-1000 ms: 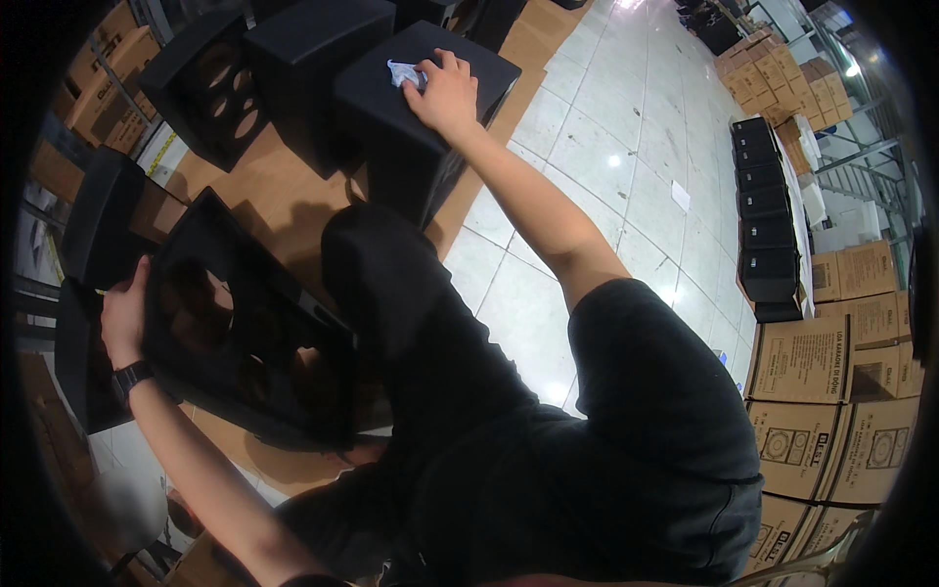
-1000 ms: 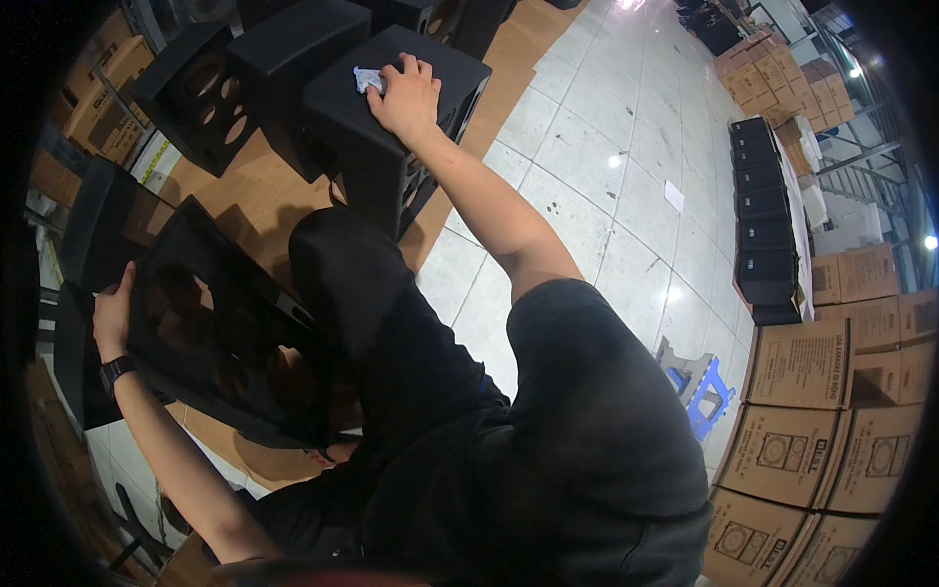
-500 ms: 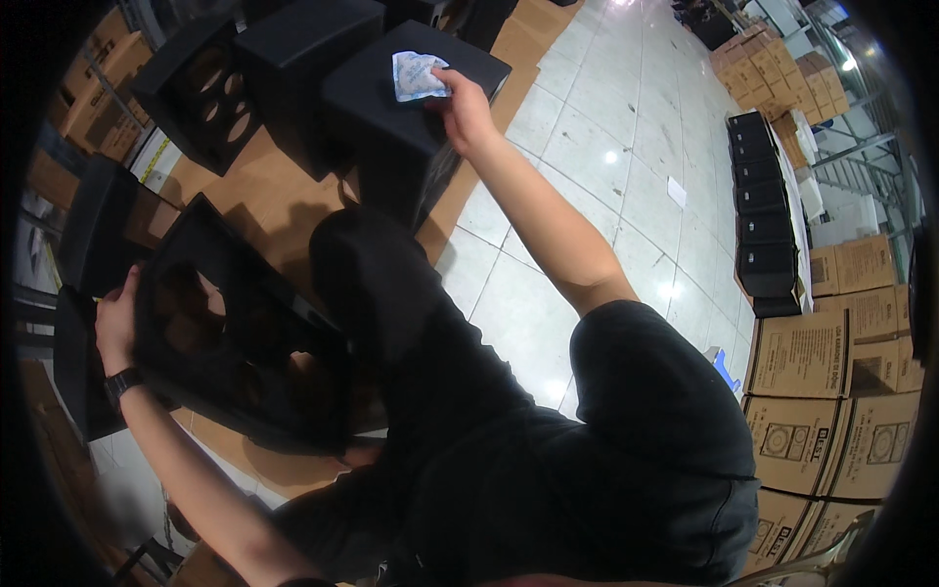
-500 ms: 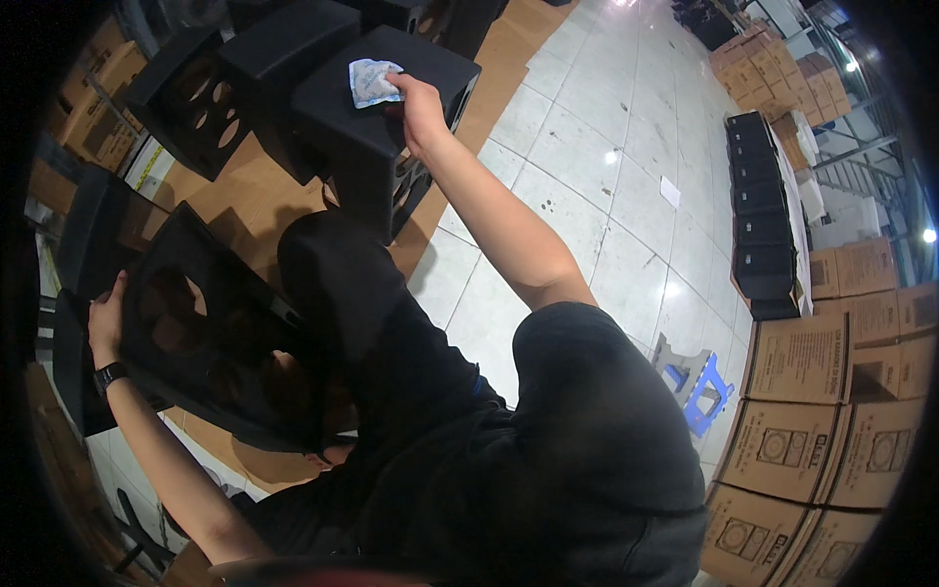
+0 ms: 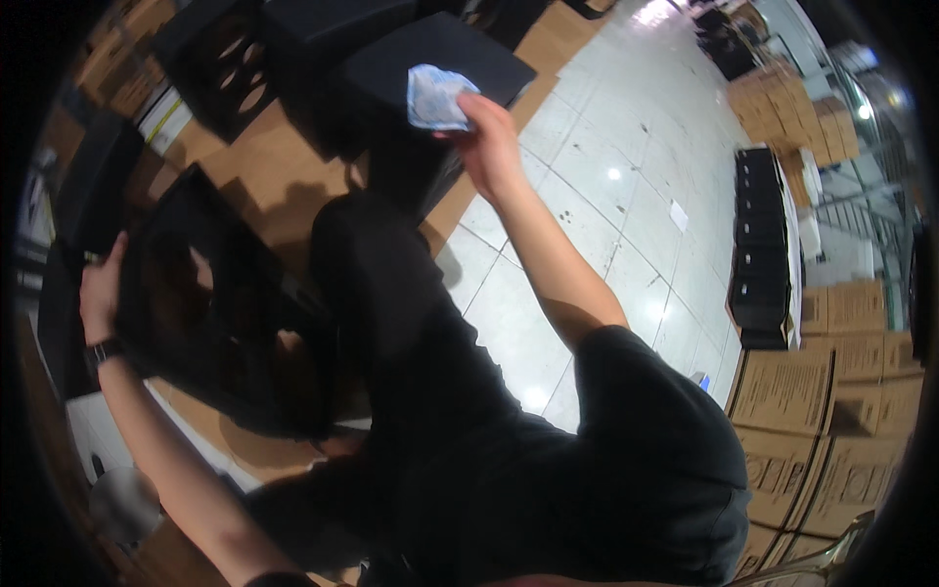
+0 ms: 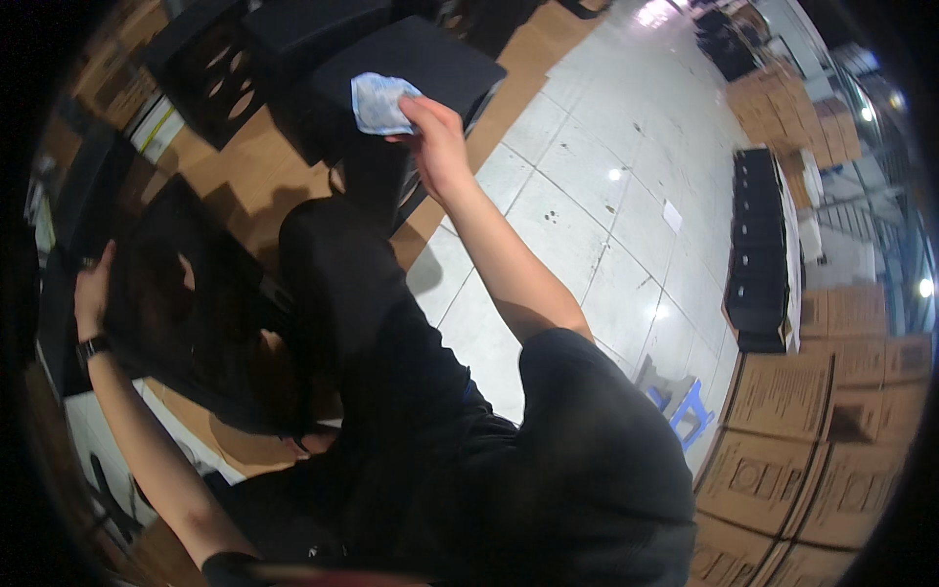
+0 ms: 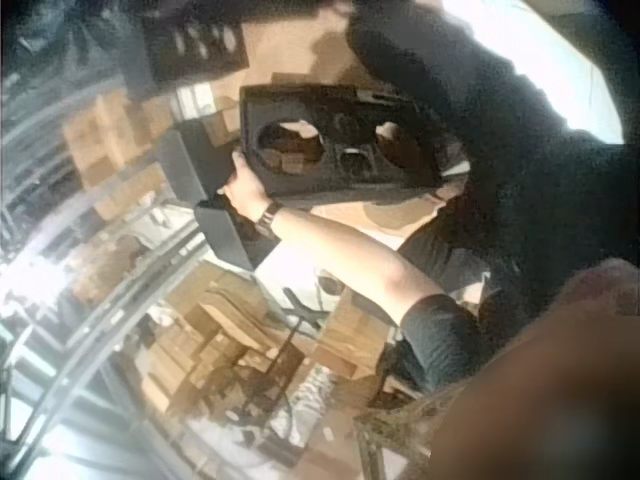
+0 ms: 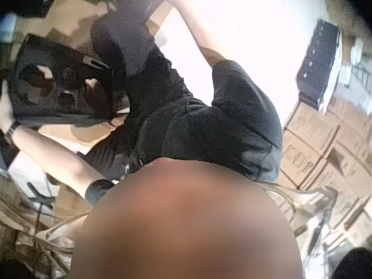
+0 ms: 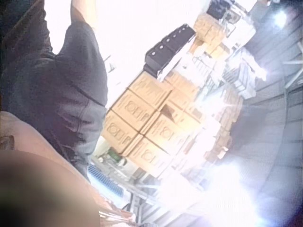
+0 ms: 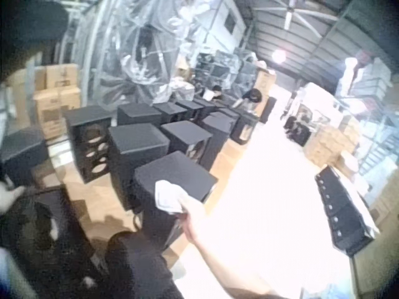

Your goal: The person sits on the floor and repeatedly picks up black plastic speaker frames, inserts circular cardboard inserts into the cutouts, and places the frames back down. The person handles the components one at a time, rotating them to align the inserts before stacking them.

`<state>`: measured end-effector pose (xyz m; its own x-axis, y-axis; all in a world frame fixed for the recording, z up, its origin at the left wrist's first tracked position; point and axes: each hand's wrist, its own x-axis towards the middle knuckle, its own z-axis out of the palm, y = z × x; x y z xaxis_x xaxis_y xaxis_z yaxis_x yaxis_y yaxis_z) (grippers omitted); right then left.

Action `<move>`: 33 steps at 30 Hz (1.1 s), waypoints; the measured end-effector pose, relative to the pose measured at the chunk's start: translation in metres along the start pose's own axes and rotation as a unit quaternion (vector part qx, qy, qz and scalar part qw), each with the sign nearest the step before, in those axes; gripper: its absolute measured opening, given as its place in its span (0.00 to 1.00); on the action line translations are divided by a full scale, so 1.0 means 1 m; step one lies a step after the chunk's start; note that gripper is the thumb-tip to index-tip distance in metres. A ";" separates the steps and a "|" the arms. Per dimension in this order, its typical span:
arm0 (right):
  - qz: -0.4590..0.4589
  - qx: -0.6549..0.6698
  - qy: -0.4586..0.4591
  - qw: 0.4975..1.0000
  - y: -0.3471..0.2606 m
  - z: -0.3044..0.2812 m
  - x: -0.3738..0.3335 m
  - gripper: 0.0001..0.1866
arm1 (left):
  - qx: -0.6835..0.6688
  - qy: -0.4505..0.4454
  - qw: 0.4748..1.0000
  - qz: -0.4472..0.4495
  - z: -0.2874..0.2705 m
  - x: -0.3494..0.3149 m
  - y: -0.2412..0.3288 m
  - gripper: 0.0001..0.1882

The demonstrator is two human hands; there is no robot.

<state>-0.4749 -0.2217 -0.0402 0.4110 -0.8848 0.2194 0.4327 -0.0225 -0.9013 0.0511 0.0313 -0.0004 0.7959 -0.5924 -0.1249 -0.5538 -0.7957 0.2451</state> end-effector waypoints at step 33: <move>-0.203 -0.405 -0.232 0.861 0.056 0.162 -0.022 0.15 | 0.034 0.057 0.993 0.099 -0.004 -0.053 0.020 0.43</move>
<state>-0.3299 -0.1277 -0.0348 0.7150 -0.4507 0.5345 -0.0075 -0.7694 -0.6388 -0.0015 0.0472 0.0146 0.6908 -0.7225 0.0291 -0.7136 -0.6747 0.1885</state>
